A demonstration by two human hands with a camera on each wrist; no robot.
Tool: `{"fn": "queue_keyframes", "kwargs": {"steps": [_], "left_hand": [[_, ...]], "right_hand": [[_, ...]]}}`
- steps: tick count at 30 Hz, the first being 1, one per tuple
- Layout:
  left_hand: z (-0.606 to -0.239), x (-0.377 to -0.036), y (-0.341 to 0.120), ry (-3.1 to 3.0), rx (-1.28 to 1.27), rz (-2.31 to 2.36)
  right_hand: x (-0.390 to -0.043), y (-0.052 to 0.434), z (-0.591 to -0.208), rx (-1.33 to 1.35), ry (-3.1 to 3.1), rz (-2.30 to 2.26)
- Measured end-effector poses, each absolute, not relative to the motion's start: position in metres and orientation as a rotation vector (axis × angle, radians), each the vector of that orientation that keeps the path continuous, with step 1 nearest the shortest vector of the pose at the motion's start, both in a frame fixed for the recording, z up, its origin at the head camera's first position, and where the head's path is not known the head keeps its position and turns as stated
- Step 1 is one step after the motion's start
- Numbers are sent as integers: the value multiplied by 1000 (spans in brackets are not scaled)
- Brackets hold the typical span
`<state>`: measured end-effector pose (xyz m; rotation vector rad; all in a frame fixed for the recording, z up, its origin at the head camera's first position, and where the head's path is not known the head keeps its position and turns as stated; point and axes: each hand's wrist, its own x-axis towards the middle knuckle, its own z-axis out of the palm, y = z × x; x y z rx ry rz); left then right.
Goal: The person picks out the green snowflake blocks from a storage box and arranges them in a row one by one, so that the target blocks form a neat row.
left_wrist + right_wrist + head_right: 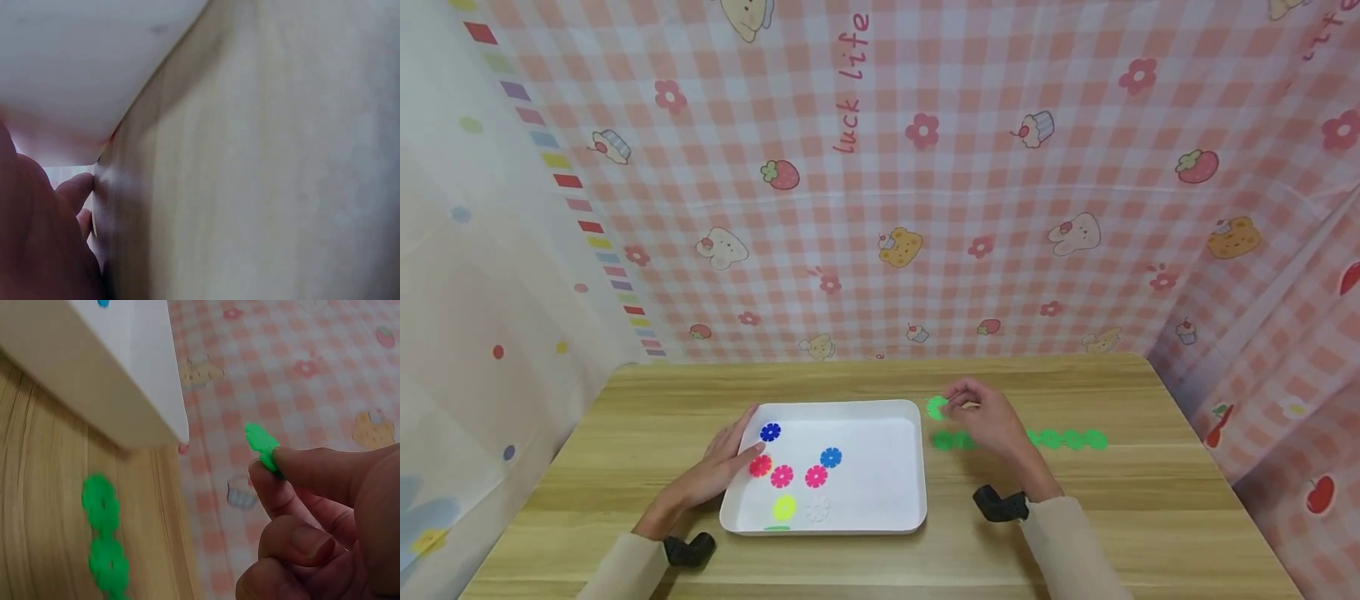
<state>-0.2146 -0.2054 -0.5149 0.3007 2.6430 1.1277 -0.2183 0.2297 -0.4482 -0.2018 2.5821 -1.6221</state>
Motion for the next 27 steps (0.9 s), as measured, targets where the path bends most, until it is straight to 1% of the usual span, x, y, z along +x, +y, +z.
{"fn": "queue_keyframes", "kwargs": {"steps": [9,18,27], "left_hand": [[-514,-214,-205,2635,304,1133],[-515,-214,-206,2633,300,1150],[-515,-213,-206,2632,297,1152]], "right_hand": [[-198,298,-452,-9,2638,-1676],[-181,364,-464,145,2782,-1608],[-174,414,-482,369,2693,-1718]]}}
